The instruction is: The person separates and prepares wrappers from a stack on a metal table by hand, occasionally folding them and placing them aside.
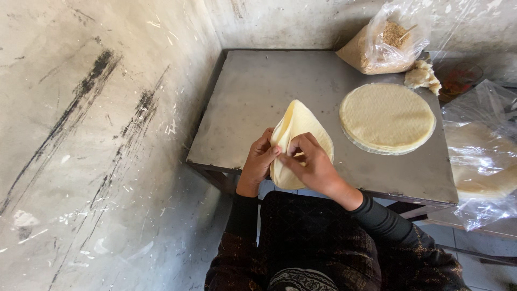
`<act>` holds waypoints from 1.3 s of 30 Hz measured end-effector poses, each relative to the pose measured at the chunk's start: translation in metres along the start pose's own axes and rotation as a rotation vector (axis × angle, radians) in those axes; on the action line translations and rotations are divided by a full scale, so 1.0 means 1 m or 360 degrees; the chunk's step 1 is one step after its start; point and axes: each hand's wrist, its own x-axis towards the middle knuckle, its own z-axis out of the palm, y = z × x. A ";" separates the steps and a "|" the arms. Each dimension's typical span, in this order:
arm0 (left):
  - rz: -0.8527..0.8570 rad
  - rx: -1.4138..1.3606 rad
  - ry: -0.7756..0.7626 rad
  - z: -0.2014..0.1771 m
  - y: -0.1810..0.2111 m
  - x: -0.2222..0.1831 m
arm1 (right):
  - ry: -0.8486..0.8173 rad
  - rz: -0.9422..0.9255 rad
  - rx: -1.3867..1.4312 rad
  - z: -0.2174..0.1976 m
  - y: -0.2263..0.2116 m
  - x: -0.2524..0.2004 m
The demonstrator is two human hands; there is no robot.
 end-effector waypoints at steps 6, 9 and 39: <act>-0.0167 -0.0205 0.0291 -0.013 -0.016 0.001 | -0.0034 0.0254 0.0582 -0.004 0.034 -0.006; -0.0139 -0.0243 0.0326 -0.020 -0.023 -0.001 | 0.0036 0.0377 0.0743 -0.003 0.037 -0.005; 0.0070 -0.1004 0.0466 -0.043 -0.026 0.013 | 0.1048 0.0284 0.1281 -0.101 0.020 -0.015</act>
